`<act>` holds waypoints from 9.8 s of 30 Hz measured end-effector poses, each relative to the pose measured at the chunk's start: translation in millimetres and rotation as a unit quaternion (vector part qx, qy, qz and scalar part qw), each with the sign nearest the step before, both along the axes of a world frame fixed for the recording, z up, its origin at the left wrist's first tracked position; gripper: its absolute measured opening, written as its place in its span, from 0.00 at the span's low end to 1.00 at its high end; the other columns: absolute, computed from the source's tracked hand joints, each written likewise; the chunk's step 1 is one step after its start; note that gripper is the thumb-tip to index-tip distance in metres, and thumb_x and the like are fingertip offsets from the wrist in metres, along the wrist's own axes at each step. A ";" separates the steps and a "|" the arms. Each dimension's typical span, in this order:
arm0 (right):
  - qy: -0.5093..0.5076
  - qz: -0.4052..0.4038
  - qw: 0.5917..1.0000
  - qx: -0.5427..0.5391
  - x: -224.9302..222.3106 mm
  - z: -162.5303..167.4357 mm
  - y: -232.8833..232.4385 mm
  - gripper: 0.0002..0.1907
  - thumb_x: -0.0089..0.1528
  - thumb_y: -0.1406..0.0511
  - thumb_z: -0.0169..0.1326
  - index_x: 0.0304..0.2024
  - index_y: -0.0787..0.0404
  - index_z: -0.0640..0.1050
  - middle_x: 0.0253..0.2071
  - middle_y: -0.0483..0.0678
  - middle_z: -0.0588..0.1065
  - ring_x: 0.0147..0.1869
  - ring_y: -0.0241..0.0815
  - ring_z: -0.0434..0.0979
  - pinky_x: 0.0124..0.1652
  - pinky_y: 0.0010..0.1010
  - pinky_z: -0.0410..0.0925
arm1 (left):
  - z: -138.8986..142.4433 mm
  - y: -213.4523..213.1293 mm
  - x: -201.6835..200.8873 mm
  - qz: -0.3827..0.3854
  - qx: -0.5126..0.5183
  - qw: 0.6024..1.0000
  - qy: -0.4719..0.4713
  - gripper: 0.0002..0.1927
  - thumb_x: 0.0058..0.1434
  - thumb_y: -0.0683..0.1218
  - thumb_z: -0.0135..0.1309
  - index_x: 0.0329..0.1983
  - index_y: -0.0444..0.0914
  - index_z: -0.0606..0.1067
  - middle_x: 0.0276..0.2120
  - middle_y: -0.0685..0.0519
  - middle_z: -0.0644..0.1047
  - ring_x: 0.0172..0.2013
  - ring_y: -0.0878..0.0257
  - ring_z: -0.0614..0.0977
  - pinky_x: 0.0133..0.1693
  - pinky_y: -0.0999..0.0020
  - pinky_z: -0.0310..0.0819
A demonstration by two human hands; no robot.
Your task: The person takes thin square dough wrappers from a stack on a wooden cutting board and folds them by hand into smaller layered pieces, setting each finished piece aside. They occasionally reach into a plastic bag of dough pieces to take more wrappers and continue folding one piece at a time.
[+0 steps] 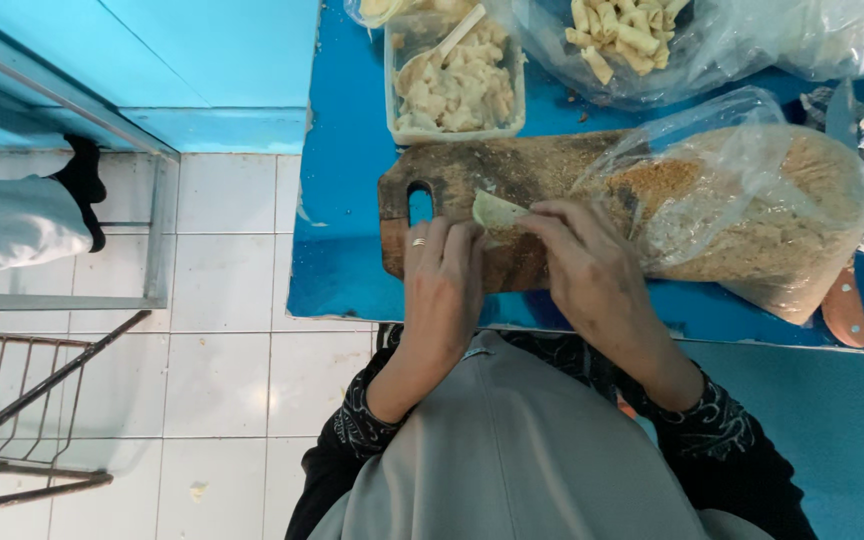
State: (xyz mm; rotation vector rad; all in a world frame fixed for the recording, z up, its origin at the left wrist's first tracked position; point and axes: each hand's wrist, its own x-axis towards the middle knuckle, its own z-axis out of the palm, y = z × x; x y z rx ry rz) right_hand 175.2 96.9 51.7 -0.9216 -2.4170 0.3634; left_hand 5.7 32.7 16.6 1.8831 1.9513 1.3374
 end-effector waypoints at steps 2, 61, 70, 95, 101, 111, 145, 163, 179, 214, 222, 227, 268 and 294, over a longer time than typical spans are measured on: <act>0.019 0.001 1.000 -0.012 -0.1 0.4 1.0 0.16 0.65 0.76 0.51 0.56 0.64 0.78 0.55 0.51 0.74 0.59 0.54 0.74 0.55 0.47 0.70 | 0.0 -0.3 0.5 -0.018 0.024 0.999 -0.021 0.17 0.64 0.33 0.53 0.56 0.31 0.72 0.45 0.41 0.75 0.48 0.43 0.75 0.50 0.52 0.69; 0.005 0.115 0.993 -0.023 -16.1 -0.1 30.9 0.10 0.64 0.71 0.57 0.48 0.66 0.81 0.47 0.53 0.75 0.51 0.51 0.79 0.47 0.39 0.72 | 1.3 13.7 -21.6 -0.062 0.036 0.997 0.030 0.06 0.63 0.38 0.59 0.42 0.33 0.76 0.53 0.44 0.71 0.54 0.43 0.69 0.58 0.48 0.62; -0.094 0.050 0.961 -0.253 -37.0 3.1 80.3 0.08 0.58 0.63 0.65 0.36 0.60 0.84 0.31 0.47 0.80 0.34 0.42 0.81 0.34 0.37 0.71 | -0.8 23.7 -21.4 -0.020 0.019 1.000 -0.002 0.07 0.59 0.38 0.61 0.40 0.35 0.77 0.47 0.46 0.74 0.52 0.46 0.72 0.57 0.52 0.62; 0.000 0.039 0.980 -0.194 -32.4 6.8 59.5 0.09 0.61 0.65 0.63 0.42 0.62 0.82 0.38 0.50 0.77 0.42 0.46 0.80 0.41 0.39 0.71 | -1.4 25.8 -24.4 -0.027 0.054 0.997 0.055 0.08 0.59 0.39 0.62 0.41 0.34 0.79 0.58 0.41 0.70 0.58 0.42 0.68 0.61 0.48 0.59; 0.023 0.114 0.993 0.004 -24.0 7.0 36.9 0.07 0.64 0.69 0.60 0.45 0.64 0.80 0.43 0.53 0.76 0.49 0.55 0.77 0.45 0.42 0.70 | -1.8 27.7 -22.3 -0.010 0.025 1.000 0.016 0.06 0.59 0.39 0.62 0.39 0.34 0.79 0.57 0.42 0.70 0.59 0.41 0.68 0.61 0.48 0.59; 0.044 0.081 0.995 -0.048 -30.0 0.0 49.9 0.06 0.64 0.68 0.60 0.42 0.65 0.82 0.42 0.54 0.70 0.47 0.52 0.74 0.44 0.41 0.69 | -3.8 24.5 -22.1 0.015 0.080 0.992 0.098 0.06 0.59 0.41 0.61 0.39 0.37 0.80 0.64 0.40 0.66 0.61 0.42 0.66 0.66 0.41 0.52; -0.071 0.131 0.981 0.121 -43.8 6.9 72.5 0.11 0.66 0.64 0.62 0.49 0.59 0.79 0.45 0.47 0.78 0.53 0.46 0.76 0.48 0.39 0.67 | -13.0 4.0 -45.0 0.086 0.062 0.994 -0.020 0.15 0.63 0.41 0.65 0.53 0.43 0.82 0.72 0.42 0.60 0.64 0.44 0.64 0.65 0.50 0.58; -0.032 0.165 0.985 0.028 -38.6 16.2 36.5 0.11 0.62 0.64 0.60 0.44 0.62 0.80 0.43 0.50 0.75 0.50 0.53 0.75 0.47 0.42 0.70 | -7.5 2.3 -35.8 0.036 0.034 0.998 0.032 0.10 0.63 0.42 0.63 0.48 0.39 0.82 0.65 0.44 0.67 0.63 0.46 0.68 0.67 0.40 0.49; 0.019 0.074 0.997 0.034 -37.8 10.5 35.4 0.07 0.65 0.66 0.63 0.45 0.58 0.81 0.46 0.49 0.70 0.49 0.50 0.75 0.46 0.42 0.69 | -6.5 -3.3 -33.3 0.026 0.027 0.996 0.075 0.05 0.61 0.42 0.62 0.41 0.43 0.81 0.70 0.47 0.62 0.65 0.45 0.65 0.68 0.27 0.39; -0.050 0.035 0.994 0.092 -46.9 5.1 64.6 0.09 0.71 0.58 0.64 0.46 0.53 0.80 0.49 0.50 0.65 0.54 0.50 0.64 0.49 0.45 0.55 | 0.5 -7.5 -50.0 0.142 0.041 0.989 -0.031 0.15 0.68 0.43 0.62 0.57 0.43 0.78 0.72 0.41 0.56 0.62 0.45 0.64 0.64 0.50 0.57; -0.022 0.106 0.993 0.055 -43.1 7.1 28.4 0.08 0.67 0.63 0.59 0.45 0.60 0.80 0.49 0.49 0.74 0.55 0.50 0.74 0.53 0.42 0.66 | -1.1 -10.0 -47.9 0.022 0.040 0.999 -0.004 0.17 0.66 0.45 0.61 0.59 0.42 0.79 0.71 0.38 0.59 0.62 0.41 0.64 0.65 0.48 0.57; -0.003 0.062 0.936 -0.346 -37.3 15.6 21.6 0.12 0.65 0.62 0.56 0.47 0.60 0.83 0.37 0.47 0.82 0.38 0.38 0.83 0.36 0.30 0.73 | 7.4 -18.0 -38.9 -0.009 0.054 0.998 0.018 0.06 0.67 0.46 0.61 0.46 0.42 0.79 0.69 0.41 0.63 0.67 0.44 0.65 0.68 0.39 0.47; -0.171 0.084 0.949 0.251 -219.3 38.5 253.1 0.06 0.52 0.69 0.64 0.33 0.58 0.86 0.38 0.57 0.80 0.45 0.59 0.80 0.42 0.49 0.73 | -17.6 -5.7 -46.6 0.163 0.015 0.986 0.024 0.26 0.67 0.53 0.59 0.65 0.40 0.72 0.70 0.36 0.57 0.65 0.38 0.65 0.65 0.31 0.45; -0.236 0.170 0.911 0.292 -217.8 36.8 242.4 0.04 0.56 0.68 0.63 0.34 0.56 0.84 0.40 0.52 0.79 0.46 0.54 0.80 0.43 0.43 0.74 | -17.3 -5.5 -48.2 0.124 0.019 0.992 -0.007 0.20 0.70 0.53 0.55 0.60 0.40 0.76 0.68 0.38 0.61 0.61 0.43 0.67 0.65 0.36 0.45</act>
